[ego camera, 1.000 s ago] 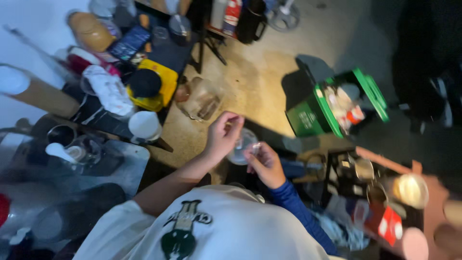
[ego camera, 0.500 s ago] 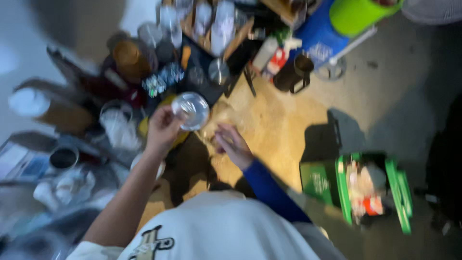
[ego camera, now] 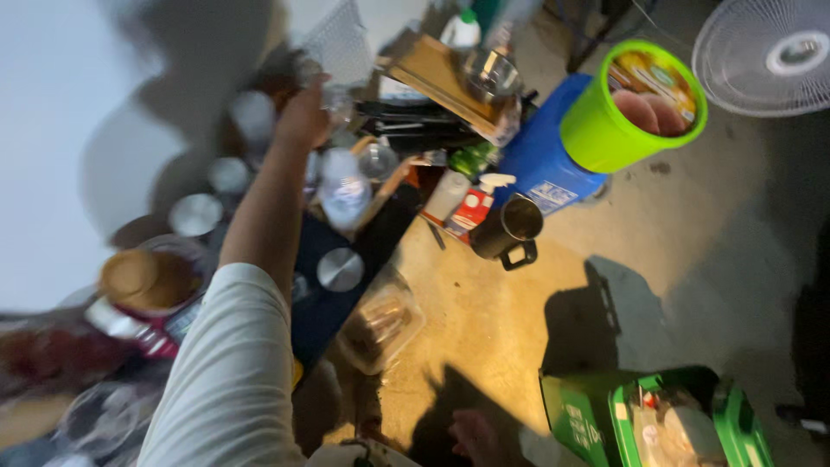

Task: The person prepares a beverage by pouring milk into a cup on a scale, adding ice from a cooler, and drizzling a brown sauce on top. They then place a lid on the cup and handle a plastic bag of straws.

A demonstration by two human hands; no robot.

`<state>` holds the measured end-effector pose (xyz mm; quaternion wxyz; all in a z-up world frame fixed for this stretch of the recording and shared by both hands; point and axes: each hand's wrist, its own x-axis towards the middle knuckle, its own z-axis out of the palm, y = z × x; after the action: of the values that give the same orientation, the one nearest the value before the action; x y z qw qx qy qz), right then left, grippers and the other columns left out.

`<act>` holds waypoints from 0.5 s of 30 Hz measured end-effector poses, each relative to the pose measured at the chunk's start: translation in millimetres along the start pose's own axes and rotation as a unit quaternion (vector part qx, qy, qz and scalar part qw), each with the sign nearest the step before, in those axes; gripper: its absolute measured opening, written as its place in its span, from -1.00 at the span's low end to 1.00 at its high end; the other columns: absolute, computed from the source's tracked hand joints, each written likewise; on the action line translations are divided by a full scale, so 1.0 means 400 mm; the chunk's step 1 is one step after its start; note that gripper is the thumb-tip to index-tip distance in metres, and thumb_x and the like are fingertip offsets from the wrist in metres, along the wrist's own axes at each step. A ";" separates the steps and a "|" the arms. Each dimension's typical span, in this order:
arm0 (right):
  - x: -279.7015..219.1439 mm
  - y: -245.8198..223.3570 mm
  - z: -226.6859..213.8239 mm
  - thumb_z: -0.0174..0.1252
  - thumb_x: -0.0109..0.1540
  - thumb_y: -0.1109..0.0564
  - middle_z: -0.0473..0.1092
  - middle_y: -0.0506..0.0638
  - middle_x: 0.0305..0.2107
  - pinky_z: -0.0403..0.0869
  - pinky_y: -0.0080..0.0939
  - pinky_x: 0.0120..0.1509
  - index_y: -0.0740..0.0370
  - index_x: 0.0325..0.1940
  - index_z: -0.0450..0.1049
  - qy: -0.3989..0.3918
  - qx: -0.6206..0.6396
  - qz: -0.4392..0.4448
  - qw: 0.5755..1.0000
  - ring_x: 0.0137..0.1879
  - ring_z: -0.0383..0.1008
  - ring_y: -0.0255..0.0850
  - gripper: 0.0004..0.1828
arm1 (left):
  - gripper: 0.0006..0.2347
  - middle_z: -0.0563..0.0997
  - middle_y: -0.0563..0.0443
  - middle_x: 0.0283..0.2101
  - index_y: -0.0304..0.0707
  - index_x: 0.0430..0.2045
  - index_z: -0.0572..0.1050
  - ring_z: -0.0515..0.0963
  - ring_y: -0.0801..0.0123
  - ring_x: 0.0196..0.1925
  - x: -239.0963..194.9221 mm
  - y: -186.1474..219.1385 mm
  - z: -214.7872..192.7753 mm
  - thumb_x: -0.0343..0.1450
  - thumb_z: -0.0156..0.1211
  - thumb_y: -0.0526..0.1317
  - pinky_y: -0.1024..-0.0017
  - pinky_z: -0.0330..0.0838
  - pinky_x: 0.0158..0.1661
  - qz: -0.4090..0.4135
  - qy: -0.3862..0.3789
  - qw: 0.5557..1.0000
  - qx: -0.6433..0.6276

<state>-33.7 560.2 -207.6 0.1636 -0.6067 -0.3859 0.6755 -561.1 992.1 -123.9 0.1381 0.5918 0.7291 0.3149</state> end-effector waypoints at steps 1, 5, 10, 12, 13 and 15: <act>-0.007 0.010 -0.007 0.18 0.31 0.07 0.52 -0.06 -0.31 0.55 -0.26 -0.22 0.22 0.09 0.45 0.008 0.007 0.013 1.000 -0.32 0.50 -0.31 -0.70 | -0.43 0.50 -0.46 0.14 -0.25 0.33 0.24 0.48 -0.27 0.17 0.031 -0.028 0.039 0.33 0.11 -0.41 -0.03 0.33 0.12 0.010 -0.001 1.000 0.010; 0.011 0.015 -0.015 0.20 0.30 0.08 0.51 -0.06 -0.31 0.56 -0.25 -0.22 0.21 0.10 0.45 0.018 0.027 0.030 0.999 -0.31 0.51 -0.32 -0.69 | -0.54 0.49 -0.48 0.17 -0.37 0.09 0.47 0.48 -0.32 0.19 0.099 -0.127 0.139 0.26 0.19 -0.31 -0.04 0.32 0.14 0.141 0.017 0.983 0.120; 0.023 0.042 -0.013 0.22 0.28 0.08 0.50 -0.05 -0.32 0.58 -0.24 -0.22 0.20 0.11 0.46 -0.003 0.046 0.001 0.999 -0.30 0.52 -0.32 -0.67 | -0.74 0.66 -0.38 -0.05 -0.34 -0.20 0.65 0.65 -0.18 0.02 0.097 -0.149 0.142 0.51 0.13 -0.11 0.04 0.53 0.02 0.037 -0.096 0.961 0.257; 0.027 0.052 -0.003 0.23 0.27 0.08 0.50 -0.05 -0.33 0.58 -0.24 -0.21 0.20 0.11 0.46 0.001 0.000 -0.013 1.000 -0.30 0.52 -0.32 -0.66 | -0.75 0.65 -0.36 -0.08 -0.31 -0.20 0.65 0.63 -0.15 -0.01 0.087 -0.108 0.086 0.48 0.18 -0.10 0.05 0.52 0.00 0.027 -0.059 0.976 0.206; 0.033 0.055 0.007 0.21 0.27 0.05 0.52 -0.06 -0.33 0.58 -0.26 -0.23 0.20 0.09 0.47 0.018 -0.047 -0.016 0.999 -0.33 0.53 -0.32 -0.67 | -0.75 0.65 -0.35 -0.07 -0.31 -0.19 0.64 0.63 -0.13 -0.01 0.096 -0.063 0.063 0.48 0.19 -0.10 0.07 0.52 0.01 0.051 -0.030 0.981 0.182; 0.018 0.052 0.025 0.23 0.28 0.04 0.53 -0.02 -0.30 0.53 -0.23 -0.23 0.24 0.07 0.47 0.022 -0.020 -0.061 0.998 -0.33 0.48 -0.30 -0.66 | -0.76 0.65 -0.32 -0.07 -0.31 -0.18 0.63 0.63 -0.09 0.00 0.029 0.003 -0.009 0.49 0.20 -0.11 0.10 0.51 0.01 0.099 0.022 0.986 0.131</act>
<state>-39.5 548.6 -227.9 0.2007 -0.6003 -0.4319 0.6426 -565.3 1002.0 -118.6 0.0117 0.6671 0.7047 0.2414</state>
